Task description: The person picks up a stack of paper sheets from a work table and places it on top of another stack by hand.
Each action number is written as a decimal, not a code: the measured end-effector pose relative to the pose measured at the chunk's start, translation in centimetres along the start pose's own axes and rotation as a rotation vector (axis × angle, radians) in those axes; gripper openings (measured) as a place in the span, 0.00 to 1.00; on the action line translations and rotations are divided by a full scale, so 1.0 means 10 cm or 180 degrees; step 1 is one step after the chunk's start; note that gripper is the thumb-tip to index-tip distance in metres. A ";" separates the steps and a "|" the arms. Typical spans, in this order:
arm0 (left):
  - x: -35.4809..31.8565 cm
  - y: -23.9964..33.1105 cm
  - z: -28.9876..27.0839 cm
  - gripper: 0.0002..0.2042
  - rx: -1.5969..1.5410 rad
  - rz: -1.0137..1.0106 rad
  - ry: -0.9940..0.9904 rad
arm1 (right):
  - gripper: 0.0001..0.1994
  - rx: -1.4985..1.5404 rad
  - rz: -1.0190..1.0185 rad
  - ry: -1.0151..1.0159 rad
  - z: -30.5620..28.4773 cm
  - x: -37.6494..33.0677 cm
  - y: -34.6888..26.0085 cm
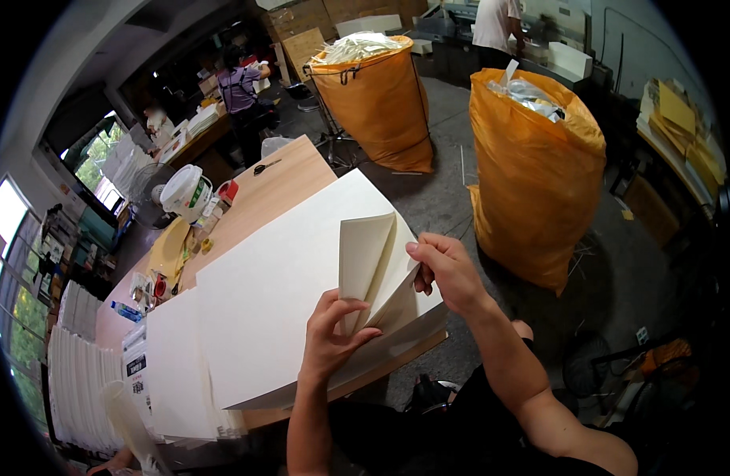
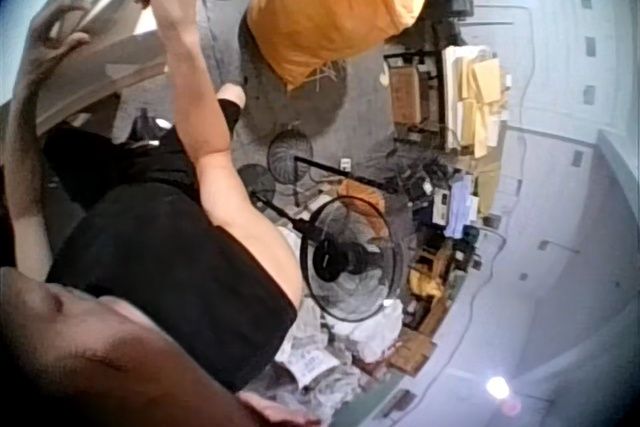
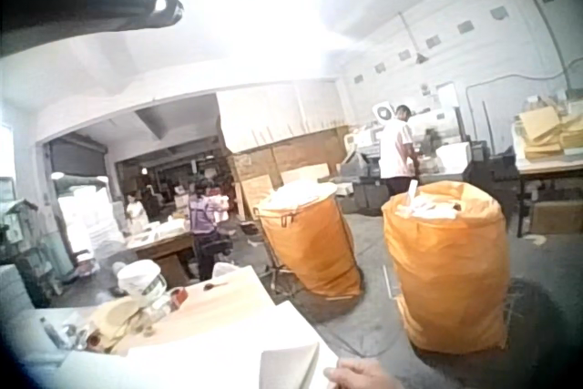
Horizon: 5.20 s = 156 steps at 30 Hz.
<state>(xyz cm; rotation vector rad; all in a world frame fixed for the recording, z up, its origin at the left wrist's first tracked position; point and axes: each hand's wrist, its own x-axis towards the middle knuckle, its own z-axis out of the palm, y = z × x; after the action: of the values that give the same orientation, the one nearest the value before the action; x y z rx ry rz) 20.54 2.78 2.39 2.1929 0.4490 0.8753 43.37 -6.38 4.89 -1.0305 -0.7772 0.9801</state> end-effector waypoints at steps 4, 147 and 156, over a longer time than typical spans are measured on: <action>0.00 -0.07 -0.02 0.24 -0.0073 -0.0002 -0.0009 | 0.18 -0.0323 -0.0048 0.0045 -0.01 -0.01 -0.04; 0.33 0.24 0.02 0.16 0.0879 0.0239 -0.0597 | 0.15 0.0154 -0.0114 0.0218 -0.19 -0.07 0.27; 0.36 0.23 0.00 0.27 0.0882 0.0347 -0.0703 | 0.15 0.0769 -0.0009 -0.0001 -0.23 -0.08 0.25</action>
<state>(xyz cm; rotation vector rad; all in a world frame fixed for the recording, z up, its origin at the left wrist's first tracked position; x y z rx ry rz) 23.20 3.12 5.72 2.5557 0.3624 0.6464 44.42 -7.37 1.70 -0.8196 -0.6425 1.0439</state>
